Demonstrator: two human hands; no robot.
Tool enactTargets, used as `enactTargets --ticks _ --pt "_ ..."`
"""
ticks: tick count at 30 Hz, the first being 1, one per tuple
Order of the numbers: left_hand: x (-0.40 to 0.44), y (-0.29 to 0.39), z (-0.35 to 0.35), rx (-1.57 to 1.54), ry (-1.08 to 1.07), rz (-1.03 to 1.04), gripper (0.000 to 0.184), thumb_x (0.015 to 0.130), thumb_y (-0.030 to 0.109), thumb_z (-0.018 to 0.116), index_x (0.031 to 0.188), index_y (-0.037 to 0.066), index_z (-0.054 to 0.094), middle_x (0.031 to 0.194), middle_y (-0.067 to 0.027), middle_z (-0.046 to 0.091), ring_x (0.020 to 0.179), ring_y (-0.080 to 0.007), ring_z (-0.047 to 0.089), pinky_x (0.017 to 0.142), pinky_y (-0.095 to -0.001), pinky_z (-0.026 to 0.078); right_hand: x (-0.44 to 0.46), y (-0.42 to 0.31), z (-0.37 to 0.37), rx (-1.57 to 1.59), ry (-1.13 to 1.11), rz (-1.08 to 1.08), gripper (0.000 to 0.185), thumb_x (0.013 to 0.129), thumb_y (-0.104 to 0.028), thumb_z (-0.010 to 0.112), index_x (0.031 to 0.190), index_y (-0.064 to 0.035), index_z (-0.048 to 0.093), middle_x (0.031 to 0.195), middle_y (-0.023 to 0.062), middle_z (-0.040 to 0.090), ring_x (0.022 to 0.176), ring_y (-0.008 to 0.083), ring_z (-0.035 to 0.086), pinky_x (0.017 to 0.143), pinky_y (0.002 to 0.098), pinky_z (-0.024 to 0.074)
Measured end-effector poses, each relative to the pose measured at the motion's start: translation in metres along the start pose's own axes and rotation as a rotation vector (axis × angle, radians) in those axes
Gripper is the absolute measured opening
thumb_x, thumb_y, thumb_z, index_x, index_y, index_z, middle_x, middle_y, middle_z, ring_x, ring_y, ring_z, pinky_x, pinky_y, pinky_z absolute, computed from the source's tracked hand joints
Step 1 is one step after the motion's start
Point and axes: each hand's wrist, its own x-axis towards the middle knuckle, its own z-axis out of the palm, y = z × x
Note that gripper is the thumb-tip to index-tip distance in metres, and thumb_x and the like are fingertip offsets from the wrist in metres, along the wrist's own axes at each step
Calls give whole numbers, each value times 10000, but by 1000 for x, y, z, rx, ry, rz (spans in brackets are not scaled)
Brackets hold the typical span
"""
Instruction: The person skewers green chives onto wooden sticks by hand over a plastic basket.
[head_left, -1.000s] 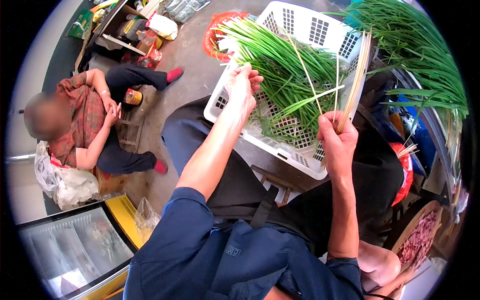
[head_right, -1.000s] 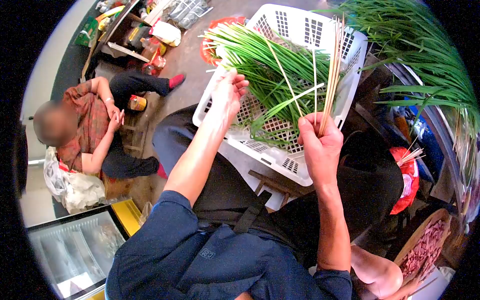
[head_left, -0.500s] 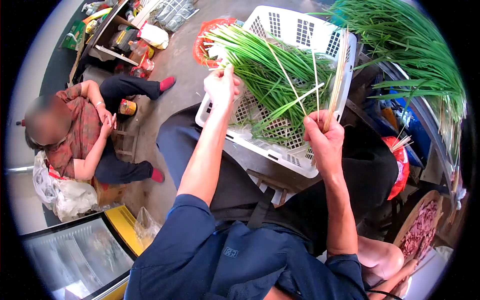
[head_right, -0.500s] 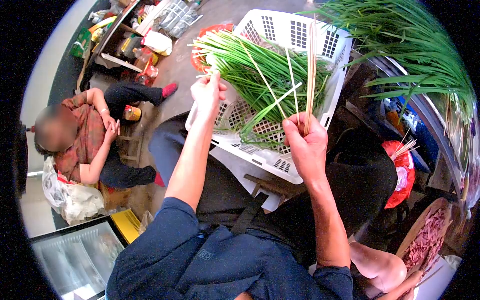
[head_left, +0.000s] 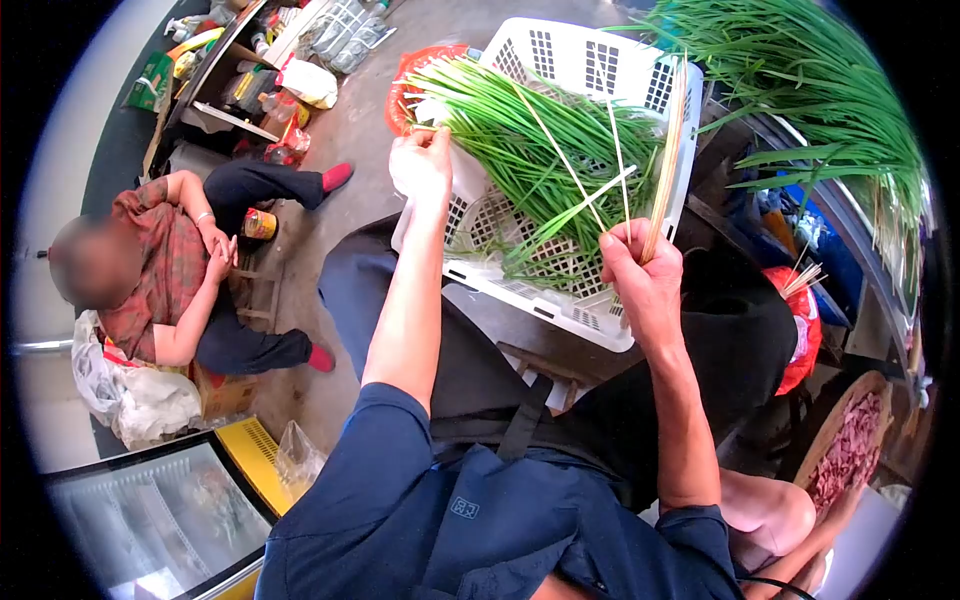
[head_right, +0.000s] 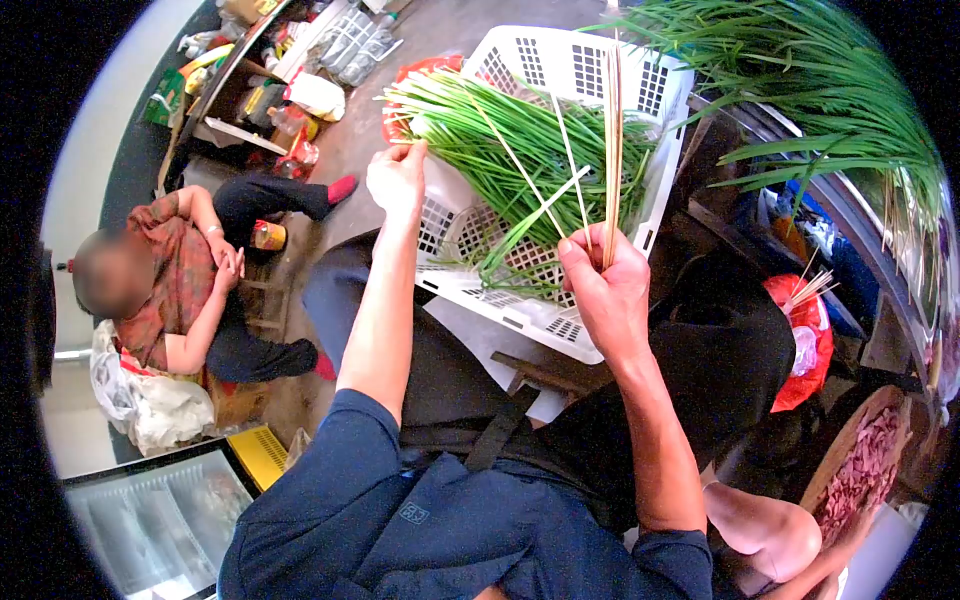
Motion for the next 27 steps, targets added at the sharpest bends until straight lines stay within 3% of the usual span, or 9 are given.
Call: enactTargets --ticks 5,9,11,13,15,16,20,24,27 --pt "0 4 -3 -250 95 -11 164 734 199 761 764 44 715 784 -105 627 726 -238 624 695 -354 490 1 3 -2 -3 -2 2 114 889 -112 624 826 -26 582 620 -22 548 543 40 488 502 209 391" --pt "16 10 -31 -594 99 87 131 813 91 713 847 -34 691 788 -84 663 720 -130 600 689 -277 476 0 0 2 -34 0 29 114 889 -111 624 830 -22 585 619 -21 545 545 44 490 503 215 391" --pt "18 31 -59 -767 36 -61 121 847 91 694 850 -30 686 782 -64 660 731 -101 594 691 -253 466 0 0 3 -45 -7 34 114 889 -111 625 832 -21 585 620 -21 544 549 45 493 505 216 393" --pt "25 35 -64 -889 19 -90 85 886 80 654 891 -4 638 775 -51 654 727 -99 604 698 -241 475 0 1 4 -60 -16 32 117 887 -113 627 829 -21 582 625 -22 543 556 44 492 510 215 393" --pt "27 42 -71 -1302 -72 -144 74 908 82 623 917 32 569 764 -45 631 710 -126 618 704 -257 501 -2 -2 6 -59 -23 32 117 887 -112 625 826 -22 581 628 -22 543 558 43 489 512 214 391" --pt "29 41 -71 -1353 -60 -201 70 933 93 581 934 50 525 746 -58 606 654 -170 610 682 -308 527 -3 -3 7 -57 -26 33 116 887 -110 622 823 -24 581 632 -23 542 561 42 486 514 214 390" --pt "18 47 -79 -1463 -321 -249 56 946 94 550 963 42 559 717 -69 572 548 -159 524 615 -331 518 -4 -2 8 -78 -60 15 114 893 -110 609 816 -30 581 632 -28 536 559 38 467 513 211 374" --pt "6 47 -70 -1459 -593 -338 92 935 73 547 980 3 586 769 -67 592 649 -161 555 639 -303 489 -5 2 10 -68 -98 7 114 895 -116 615 827 -31 584 635 -32 533 562 38 461 520 209 378" --pt "-4 55 -69 -1455 -638 -351 79 931 59 549 968 -2 582 795 -86 609 684 -180 580 657 -307 492 -6 0 12 -72 -120 16 117 895 -124 624 837 -29 586 639 -29 538 567 41 472 526 211 390"
